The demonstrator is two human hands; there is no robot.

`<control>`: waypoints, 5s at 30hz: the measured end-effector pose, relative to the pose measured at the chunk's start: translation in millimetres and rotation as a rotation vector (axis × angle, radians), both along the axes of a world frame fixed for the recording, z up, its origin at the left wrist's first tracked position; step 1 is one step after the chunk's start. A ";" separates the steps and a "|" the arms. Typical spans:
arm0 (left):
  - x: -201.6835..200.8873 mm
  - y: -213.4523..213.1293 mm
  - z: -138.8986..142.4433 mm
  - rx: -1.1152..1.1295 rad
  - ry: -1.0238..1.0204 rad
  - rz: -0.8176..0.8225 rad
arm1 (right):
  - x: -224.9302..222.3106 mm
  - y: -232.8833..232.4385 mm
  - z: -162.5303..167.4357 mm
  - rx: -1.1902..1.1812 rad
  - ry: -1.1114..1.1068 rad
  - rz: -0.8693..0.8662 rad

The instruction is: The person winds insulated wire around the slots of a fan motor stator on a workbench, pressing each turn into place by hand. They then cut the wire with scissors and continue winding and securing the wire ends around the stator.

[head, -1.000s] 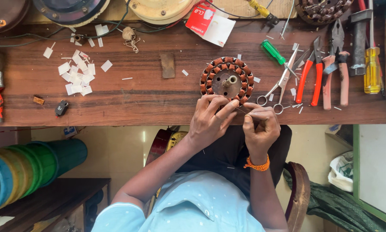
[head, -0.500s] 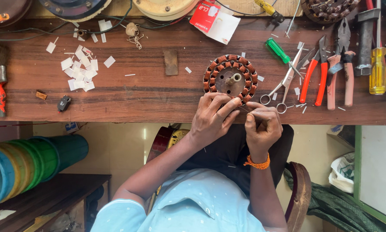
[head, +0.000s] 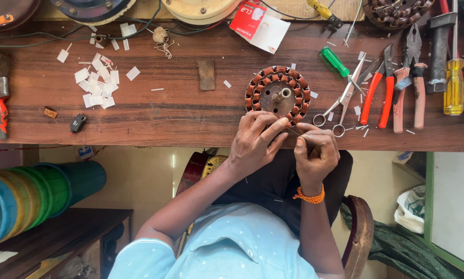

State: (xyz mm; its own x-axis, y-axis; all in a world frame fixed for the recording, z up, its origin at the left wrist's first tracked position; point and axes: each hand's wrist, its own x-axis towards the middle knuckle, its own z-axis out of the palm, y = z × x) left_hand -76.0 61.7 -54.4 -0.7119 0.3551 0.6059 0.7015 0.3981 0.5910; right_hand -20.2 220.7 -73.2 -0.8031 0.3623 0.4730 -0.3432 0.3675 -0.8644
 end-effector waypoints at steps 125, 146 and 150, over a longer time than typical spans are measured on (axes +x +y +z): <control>-12.8 11.5 25.3 -0.058 -0.006 0.049 | -2.0 44.9 109.0 0.393 -0.633 0.987; -14.7 8.2 15.1 0.043 0.037 0.070 | -18.0 55.2 98.9 0.824 -0.796 0.265; -16.3 8.9 14.3 0.041 0.037 0.056 | -0.6 58.5 100.7 0.780 -0.822 0.742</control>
